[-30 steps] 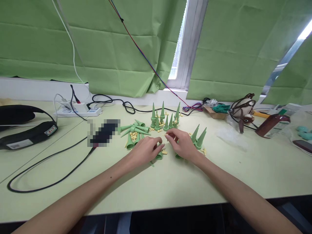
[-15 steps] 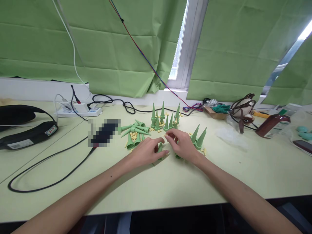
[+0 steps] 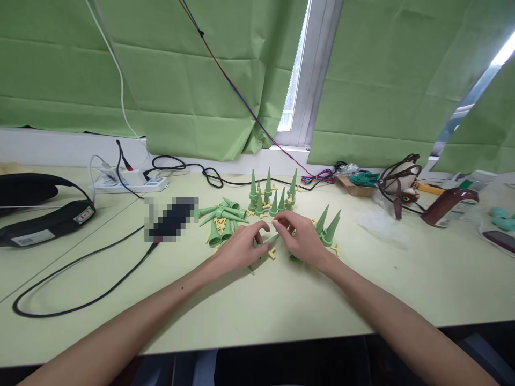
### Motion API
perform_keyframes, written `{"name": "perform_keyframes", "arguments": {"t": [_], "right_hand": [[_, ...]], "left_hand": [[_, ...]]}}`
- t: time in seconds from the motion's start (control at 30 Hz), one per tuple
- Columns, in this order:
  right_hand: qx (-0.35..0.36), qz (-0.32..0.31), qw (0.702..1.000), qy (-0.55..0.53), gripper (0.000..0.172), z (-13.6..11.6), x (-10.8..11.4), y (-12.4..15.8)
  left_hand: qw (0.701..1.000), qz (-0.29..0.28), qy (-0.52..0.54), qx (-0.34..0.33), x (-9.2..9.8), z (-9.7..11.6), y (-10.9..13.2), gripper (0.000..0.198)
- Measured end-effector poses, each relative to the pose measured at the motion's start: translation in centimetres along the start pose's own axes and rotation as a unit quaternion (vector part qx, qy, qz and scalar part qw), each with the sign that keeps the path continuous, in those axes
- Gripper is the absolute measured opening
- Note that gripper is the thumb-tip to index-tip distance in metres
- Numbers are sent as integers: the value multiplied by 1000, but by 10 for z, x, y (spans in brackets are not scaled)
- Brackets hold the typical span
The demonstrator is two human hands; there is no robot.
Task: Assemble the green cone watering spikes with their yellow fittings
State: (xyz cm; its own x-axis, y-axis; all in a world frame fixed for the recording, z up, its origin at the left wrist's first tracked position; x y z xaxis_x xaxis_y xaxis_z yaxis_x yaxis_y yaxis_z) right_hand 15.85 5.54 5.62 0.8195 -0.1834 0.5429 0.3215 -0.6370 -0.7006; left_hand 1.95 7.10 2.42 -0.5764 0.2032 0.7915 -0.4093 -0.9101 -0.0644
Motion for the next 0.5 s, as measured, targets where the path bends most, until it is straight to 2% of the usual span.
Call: {"name": "perform_keyframes", "arguments": {"t": [0.1, 0.23, 0.4, 0.5], "right_hand": [[-7, 4, 1000, -6, 11, 0, 1, 0], [-18, 16, 1000, -17, 12, 0, 3, 0], [-36, 13, 999, -34, 14, 0, 3, 1], [-35, 17, 998, -47, 14, -1, 4, 1]], "left_hand": [[999, 11, 41, 13, 3, -1, -3, 36], [987, 4, 154, 53, 7, -4, -6, 38], [949, -59, 288, 112, 4, -4, -6, 48], [926, -98, 343, 123, -1, -2, -4, 48]]}}
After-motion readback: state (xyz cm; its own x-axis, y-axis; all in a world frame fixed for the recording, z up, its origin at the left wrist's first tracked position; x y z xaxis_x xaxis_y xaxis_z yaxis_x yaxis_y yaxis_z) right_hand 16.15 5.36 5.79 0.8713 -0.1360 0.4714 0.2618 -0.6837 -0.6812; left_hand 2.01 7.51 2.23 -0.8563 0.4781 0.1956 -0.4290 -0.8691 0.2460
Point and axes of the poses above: each hand's wrist, its own y-axis away from the middle knuckle, its own x-axis out of the back of the hand, z = x × y, the point moved 7 cm from there along -y, towards the middle knuckle, and after that the axes turned 7 degrees about x, right-handed, at the moved point
